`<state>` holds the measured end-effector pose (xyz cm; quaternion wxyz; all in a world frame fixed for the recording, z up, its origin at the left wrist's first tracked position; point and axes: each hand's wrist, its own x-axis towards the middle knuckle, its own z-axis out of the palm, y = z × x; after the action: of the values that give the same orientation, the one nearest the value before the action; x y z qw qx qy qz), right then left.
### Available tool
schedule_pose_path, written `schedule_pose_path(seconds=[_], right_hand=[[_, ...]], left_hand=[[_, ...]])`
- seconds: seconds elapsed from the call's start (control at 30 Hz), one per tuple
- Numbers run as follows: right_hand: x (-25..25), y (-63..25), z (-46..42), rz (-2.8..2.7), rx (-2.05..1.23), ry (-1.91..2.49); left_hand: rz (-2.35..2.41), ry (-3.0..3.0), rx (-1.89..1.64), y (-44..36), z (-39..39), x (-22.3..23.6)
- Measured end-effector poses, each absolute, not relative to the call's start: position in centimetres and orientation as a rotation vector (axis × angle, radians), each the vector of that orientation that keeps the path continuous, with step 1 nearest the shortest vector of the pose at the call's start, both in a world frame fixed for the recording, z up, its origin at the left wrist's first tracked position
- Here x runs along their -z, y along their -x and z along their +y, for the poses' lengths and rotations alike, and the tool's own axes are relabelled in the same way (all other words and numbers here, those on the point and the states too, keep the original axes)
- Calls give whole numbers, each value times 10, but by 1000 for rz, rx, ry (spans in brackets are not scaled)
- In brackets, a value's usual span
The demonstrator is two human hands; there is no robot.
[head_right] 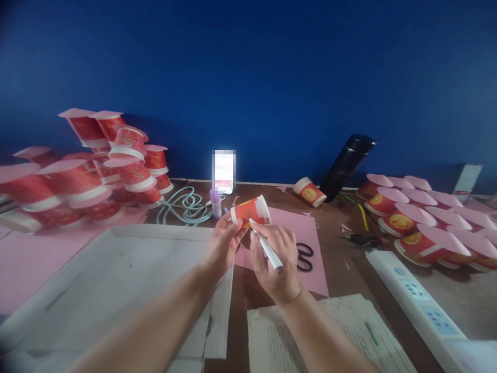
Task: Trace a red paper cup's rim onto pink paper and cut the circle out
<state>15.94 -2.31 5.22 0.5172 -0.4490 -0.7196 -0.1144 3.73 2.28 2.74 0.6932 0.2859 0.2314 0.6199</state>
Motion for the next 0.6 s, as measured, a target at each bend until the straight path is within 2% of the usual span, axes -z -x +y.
schedule_pose_path(seconds=[0.4,0.6], right_hand=[[-56,-158,-31,-1811,149,950],[-54,-159,-27,-1771,205,993]], left_hand=[[508,-602,-1395,-39,24,-29],[516,-607,-1396,-39,22,-32]])
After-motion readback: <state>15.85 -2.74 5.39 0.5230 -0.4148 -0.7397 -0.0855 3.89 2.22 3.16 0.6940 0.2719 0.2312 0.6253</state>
